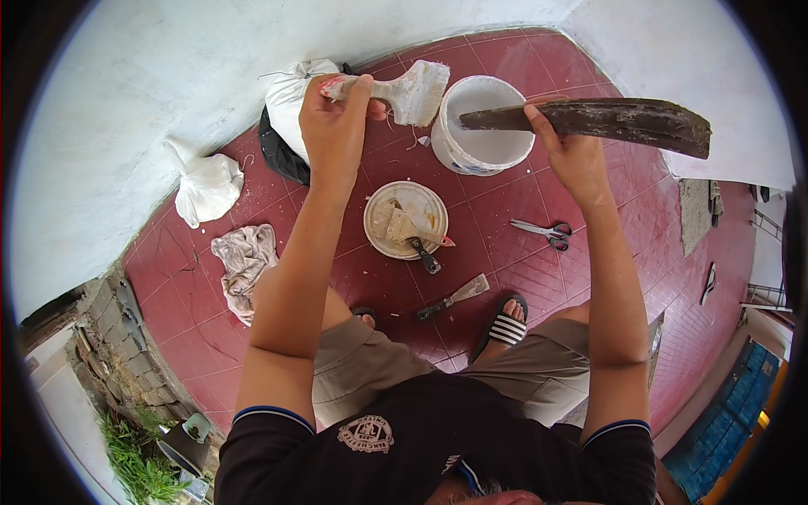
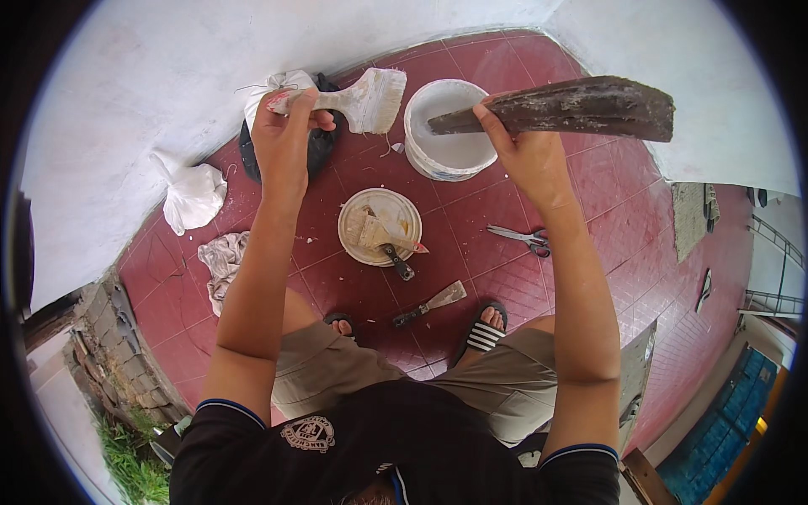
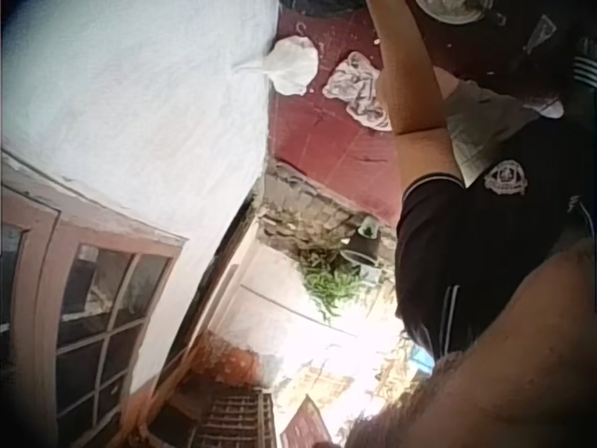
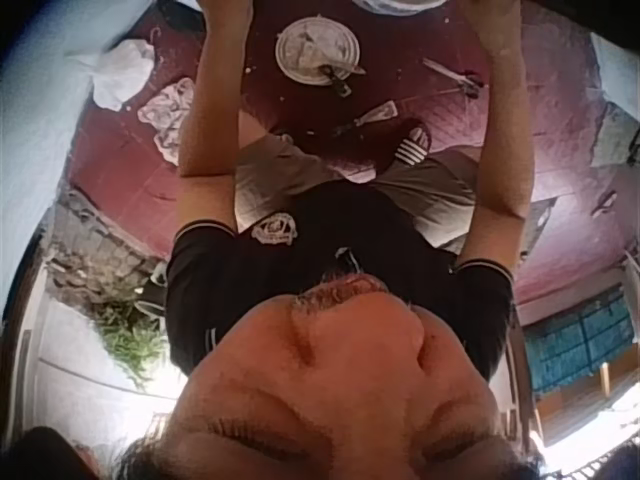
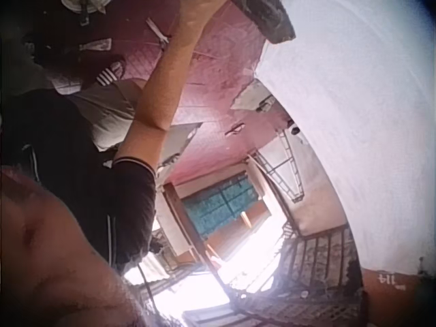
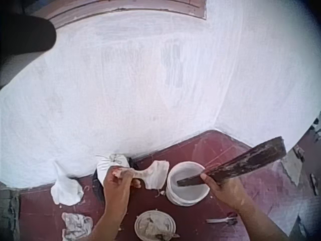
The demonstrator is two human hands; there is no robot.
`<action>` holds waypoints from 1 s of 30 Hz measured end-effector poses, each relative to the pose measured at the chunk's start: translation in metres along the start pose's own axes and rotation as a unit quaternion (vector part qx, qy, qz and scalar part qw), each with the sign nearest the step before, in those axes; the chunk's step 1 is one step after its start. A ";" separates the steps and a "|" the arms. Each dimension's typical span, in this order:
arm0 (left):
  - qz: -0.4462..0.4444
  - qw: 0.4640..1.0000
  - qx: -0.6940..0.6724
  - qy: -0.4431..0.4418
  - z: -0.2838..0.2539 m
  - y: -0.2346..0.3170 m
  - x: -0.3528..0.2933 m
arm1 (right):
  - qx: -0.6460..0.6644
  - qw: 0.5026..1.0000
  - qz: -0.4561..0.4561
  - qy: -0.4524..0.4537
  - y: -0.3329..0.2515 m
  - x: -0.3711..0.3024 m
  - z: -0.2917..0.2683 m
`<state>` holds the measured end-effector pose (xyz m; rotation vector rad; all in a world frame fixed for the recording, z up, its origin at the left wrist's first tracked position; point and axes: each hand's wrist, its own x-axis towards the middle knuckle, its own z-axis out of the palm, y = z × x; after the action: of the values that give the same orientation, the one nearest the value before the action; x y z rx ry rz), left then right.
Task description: The person cuts a string using scissors, opens a bag, and then stirs white liquid in a bucket using a scraper and a brush.
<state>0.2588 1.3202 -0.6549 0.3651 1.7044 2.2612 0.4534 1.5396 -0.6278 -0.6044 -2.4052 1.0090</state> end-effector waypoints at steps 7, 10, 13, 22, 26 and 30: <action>-0.002 1.000 -0.021 0.005 0.000 0.002 -0.001 | -0.022 0.997 0.070 0.001 0.002 -0.001 -0.028; -0.005 1.000 -0.023 0.007 0.000 0.003 -0.002 | -0.088 0.995 0.024 0.027 0.004 0.002 -0.028; -0.008 1.000 -0.023 0.003 -0.001 0.004 -0.003 | -0.070 0.996 -0.036 0.038 0.004 0.002 -0.011; -0.004 1.000 -0.026 0.005 -0.004 0.004 -0.004 | -0.008 0.998 0.058 -0.030 0.009 -0.004 -0.018; 0.000 1.000 -0.028 0.003 -0.005 0.006 -0.004 | -0.089 0.994 0.055 0.039 0.007 -0.001 -0.029; 0.000 1.000 -0.016 0.007 -0.004 0.006 -0.005 | -0.061 0.996 -0.016 0.067 0.001 -0.002 -0.009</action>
<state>0.2612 1.3128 -0.6501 0.3436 1.6724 2.2938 0.4604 1.5437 -0.6238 -0.6527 -2.3626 0.7870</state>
